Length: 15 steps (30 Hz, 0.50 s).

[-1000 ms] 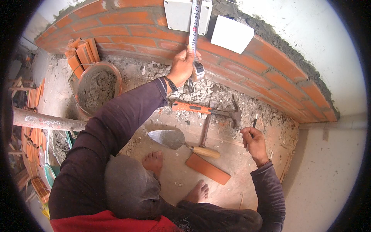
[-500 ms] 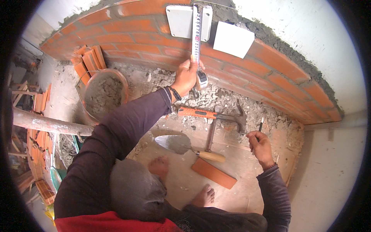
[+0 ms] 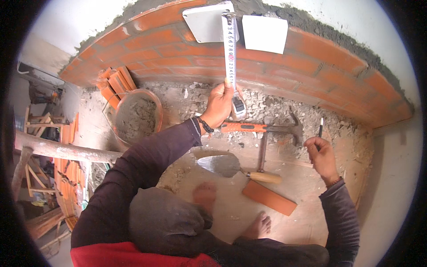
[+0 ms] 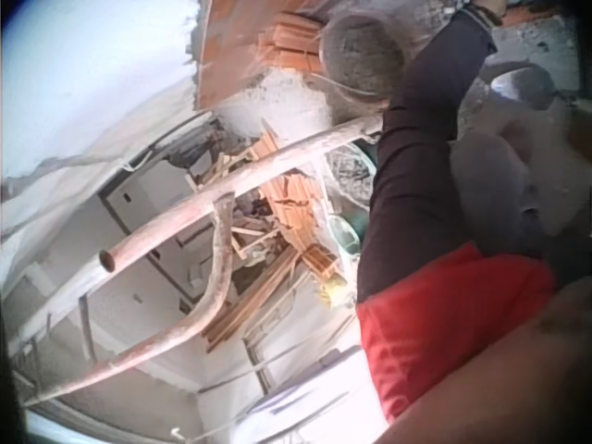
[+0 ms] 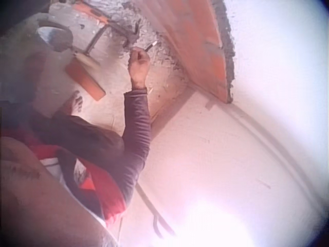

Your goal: The person applies mortar to a brick wall using a trowel and places ceramic tiles around electrical boxes, then uses a tape measure and a pencil to mark a tile for cutting.

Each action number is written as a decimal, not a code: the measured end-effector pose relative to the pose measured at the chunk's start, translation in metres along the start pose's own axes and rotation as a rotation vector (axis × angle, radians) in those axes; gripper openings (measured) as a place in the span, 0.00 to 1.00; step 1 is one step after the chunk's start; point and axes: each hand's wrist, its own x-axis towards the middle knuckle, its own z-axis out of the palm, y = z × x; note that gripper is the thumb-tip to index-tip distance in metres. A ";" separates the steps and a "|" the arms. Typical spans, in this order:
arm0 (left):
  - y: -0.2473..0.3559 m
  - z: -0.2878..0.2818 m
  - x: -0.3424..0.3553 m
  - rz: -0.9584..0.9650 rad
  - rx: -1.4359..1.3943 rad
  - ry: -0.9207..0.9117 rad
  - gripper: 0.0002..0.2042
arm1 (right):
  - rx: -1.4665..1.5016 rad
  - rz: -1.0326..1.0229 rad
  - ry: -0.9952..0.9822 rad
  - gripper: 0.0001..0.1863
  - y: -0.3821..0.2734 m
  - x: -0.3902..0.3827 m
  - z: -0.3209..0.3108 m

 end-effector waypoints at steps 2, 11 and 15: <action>0.006 -0.004 -0.002 -0.028 0.023 -0.016 0.21 | 0.006 -0.017 0.018 0.10 0.003 0.001 -0.001; 0.024 -0.024 -0.021 -0.022 0.198 -0.090 0.21 | -0.023 -0.090 -0.004 0.05 -0.004 0.003 -0.004; 0.091 -0.043 -0.024 0.075 0.306 -0.156 0.19 | 0.042 -0.184 -0.002 0.05 -0.006 0.004 -0.003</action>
